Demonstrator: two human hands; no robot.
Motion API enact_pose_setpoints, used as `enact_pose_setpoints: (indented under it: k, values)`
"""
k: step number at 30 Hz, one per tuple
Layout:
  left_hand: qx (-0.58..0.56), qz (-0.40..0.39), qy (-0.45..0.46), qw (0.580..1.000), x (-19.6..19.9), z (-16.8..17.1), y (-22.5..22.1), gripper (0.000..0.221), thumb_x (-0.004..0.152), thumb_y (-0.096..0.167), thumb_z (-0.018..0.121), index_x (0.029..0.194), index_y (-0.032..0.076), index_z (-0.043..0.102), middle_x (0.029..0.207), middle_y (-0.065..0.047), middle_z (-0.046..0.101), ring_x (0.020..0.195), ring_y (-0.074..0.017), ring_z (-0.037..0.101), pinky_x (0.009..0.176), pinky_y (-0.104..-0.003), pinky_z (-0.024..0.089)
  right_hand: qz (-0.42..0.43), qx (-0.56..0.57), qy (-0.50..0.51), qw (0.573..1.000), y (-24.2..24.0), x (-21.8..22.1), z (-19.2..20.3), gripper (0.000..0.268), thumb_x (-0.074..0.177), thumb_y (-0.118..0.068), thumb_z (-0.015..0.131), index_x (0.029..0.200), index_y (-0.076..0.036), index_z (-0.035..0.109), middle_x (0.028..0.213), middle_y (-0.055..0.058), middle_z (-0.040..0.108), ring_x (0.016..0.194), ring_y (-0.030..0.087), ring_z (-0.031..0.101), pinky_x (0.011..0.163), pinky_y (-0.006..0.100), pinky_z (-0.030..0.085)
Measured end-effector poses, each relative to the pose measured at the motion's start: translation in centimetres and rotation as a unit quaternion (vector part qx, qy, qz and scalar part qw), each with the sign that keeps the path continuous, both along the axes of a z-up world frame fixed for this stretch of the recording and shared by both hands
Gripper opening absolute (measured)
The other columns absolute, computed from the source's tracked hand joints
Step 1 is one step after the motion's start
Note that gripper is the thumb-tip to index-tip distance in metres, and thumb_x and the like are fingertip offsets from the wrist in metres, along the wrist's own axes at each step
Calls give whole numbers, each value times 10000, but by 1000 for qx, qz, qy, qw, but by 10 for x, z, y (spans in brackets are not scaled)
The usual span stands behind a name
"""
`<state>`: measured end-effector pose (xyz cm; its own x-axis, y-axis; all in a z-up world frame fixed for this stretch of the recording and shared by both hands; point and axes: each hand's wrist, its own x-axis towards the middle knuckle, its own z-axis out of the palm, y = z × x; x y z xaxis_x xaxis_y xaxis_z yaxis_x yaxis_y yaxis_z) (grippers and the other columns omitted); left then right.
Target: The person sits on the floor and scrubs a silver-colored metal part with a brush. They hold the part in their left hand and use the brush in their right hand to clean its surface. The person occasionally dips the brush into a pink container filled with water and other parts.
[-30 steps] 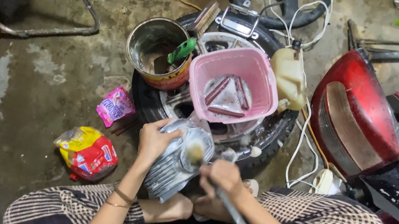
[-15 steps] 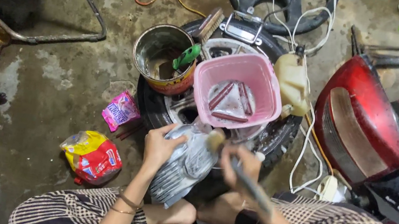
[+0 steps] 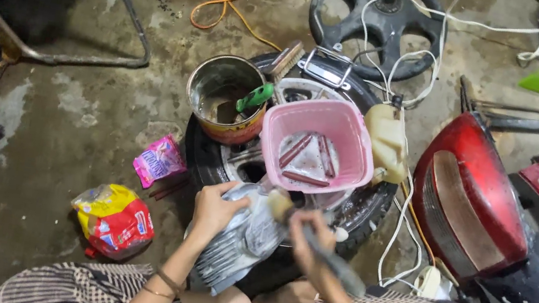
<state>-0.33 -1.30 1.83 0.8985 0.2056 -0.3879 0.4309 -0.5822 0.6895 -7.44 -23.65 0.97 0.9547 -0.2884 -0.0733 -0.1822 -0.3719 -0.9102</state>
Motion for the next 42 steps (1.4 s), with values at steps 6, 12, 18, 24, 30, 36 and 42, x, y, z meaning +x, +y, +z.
enact_pose_setpoints:
  k: [6,12,18,24,30,36,42]
  values:
    - [-18,14,1,1000,-2,-6,-8,603,619,412,854,1175,188,787,1182,-52,753,1146,-158,712,978,-295,500,250,-58,-373,892,-3,-32,41,139,945,-148,602,899,-40,676,734,77,660,552,220,599,567,305,480]
    - [-19,24,-3,1000,-3,-12,-2,602,620,438,851,1171,203,790,1204,-22,745,1197,-155,682,1006,-293,490,19,-79,-75,994,-21,-21,10,31,878,-223,727,862,-199,717,756,-23,750,687,109,681,712,280,501]
    - [-17,25,-2,1000,0,-13,-5,612,599,434,851,1166,213,791,1190,-29,750,1148,-160,708,978,-301,501,240,-131,-408,871,-11,-25,-12,92,927,-120,632,878,-56,675,757,60,654,605,234,620,624,341,511]
    - [-21,20,0,1000,-6,-2,-5,605,617,425,846,1174,197,790,1195,-45,744,1186,-181,685,999,-312,489,179,-110,-400,892,-13,-25,21,46,893,-85,667,918,-49,680,776,59,688,621,199,673,633,303,539]
    - [-13,14,-15,1000,-4,-14,-1,576,642,435,850,1161,190,792,1196,-29,747,1166,-169,695,998,-302,497,143,-104,-284,942,-17,-22,-11,45,895,-135,677,856,-111,679,801,41,712,639,156,664,649,255,504]
    - [-19,26,3,999,-3,-8,-1,577,624,430,855,1154,207,798,1194,-27,750,1183,-156,689,1003,-288,484,275,-122,-401,865,-19,-32,1,233,1057,-175,535,1039,-6,695,871,90,713,703,240,687,668,361,542]
    - [-46,68,23,996,2,-11,0,579,580,373,952,1122,232,804,1080,-125,775,1099,-353,694,870,-431,591,46,-108,-268,956,-22,-9,-12,64,841,-76,748,887,-120,749,685,72,736,565,315,695,545,372,530]
